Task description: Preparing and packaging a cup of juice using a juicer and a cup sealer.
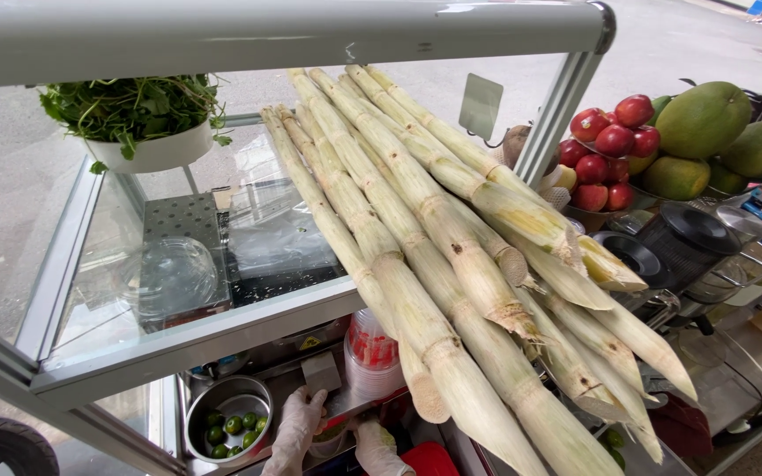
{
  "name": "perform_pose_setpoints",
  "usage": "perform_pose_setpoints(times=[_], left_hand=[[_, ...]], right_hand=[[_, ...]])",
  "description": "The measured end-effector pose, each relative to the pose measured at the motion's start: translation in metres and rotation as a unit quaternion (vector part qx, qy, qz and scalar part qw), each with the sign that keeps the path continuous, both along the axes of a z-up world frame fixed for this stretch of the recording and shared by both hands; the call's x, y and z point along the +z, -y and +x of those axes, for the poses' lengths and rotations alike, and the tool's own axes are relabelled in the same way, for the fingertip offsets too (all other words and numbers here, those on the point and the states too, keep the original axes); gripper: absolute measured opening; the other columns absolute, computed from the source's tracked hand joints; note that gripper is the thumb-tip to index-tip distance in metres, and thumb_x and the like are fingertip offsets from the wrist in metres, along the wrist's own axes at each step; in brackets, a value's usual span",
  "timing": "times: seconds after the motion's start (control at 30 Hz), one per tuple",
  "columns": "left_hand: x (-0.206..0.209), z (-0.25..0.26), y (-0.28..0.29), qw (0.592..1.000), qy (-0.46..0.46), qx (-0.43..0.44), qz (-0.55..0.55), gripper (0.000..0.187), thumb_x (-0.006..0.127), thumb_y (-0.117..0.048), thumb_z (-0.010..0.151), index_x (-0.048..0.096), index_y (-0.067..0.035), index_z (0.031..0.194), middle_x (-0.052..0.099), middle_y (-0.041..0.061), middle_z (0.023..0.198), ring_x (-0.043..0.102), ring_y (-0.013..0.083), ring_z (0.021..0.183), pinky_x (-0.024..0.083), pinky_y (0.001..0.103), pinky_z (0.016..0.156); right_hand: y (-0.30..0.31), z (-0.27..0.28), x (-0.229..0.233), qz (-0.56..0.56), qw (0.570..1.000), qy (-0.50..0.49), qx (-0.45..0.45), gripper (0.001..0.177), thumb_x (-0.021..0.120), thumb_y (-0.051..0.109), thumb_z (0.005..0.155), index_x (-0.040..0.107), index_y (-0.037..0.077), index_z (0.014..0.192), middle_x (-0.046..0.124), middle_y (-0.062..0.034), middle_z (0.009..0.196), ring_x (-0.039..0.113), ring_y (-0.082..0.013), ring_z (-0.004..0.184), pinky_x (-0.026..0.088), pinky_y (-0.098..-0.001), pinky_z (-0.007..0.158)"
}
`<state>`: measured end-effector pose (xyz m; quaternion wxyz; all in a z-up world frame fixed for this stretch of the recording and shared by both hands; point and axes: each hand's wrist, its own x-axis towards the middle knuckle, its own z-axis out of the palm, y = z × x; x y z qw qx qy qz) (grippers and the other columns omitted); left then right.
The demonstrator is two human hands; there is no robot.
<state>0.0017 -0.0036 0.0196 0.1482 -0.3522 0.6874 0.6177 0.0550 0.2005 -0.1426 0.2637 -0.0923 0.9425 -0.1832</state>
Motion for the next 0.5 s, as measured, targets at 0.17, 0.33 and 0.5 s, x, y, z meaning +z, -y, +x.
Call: perform_pose_setpoints(times=[0.17,0.33,0.5], left_hand=[[-0.005,0.0,0.0,1.0,0.001,0.013,-0.004,0.07,0.067,-0.03,0.098,0.039,-0.005,0.156,0.074,0.012,0.089,0.066,0.017,0.061,0.055,0.032,0.055],[-0.018,0.003,0.0,0.999,-0.045,0.01,-0.013,0.052,0.067,-0.029,0.096,0.057,-0.004,0.141,0.072,0.009,0.082,0.065,0.0154,0.057,0.053,0.031,0.051],[-0.046,-0.006,0.001,0.995,-0.082,0.023,0.045,0.038,0.069,-0.027,0.095,0.063,0.0,0.121,0.064,0.008,0.072,0.058,0.0172,0.05,0.047,0.034,0.045]], right_hand=[[0.016,-0.058,0.07,-0.029,0.999,-0.031,0.02,0.024,0.056,0.023,0.101,0.068,0.015,0.12,0.069,-0.0212,0.106,0.069,-0.0397,0.097,0.057,-0.049,0.083],[0.02,-0.045,0.087,-0.061,0.992,-0.107,0.034,0.022,0.056,0.017,0.098,0.071,0.017,0.115,0.07,-0.021,0.098,0.069,-0.042,0.092,0.056,-0.052,0.08],[0.022,-0.047,0.08,-0.041,0.99,-0.136,0.019,0.021,0.056,0.02,0.099,0.071,0.019,0.113,0.071,-0.0209,0.095,0.07,-0.0411,0.09,0.057,-0.0515,0.079]])
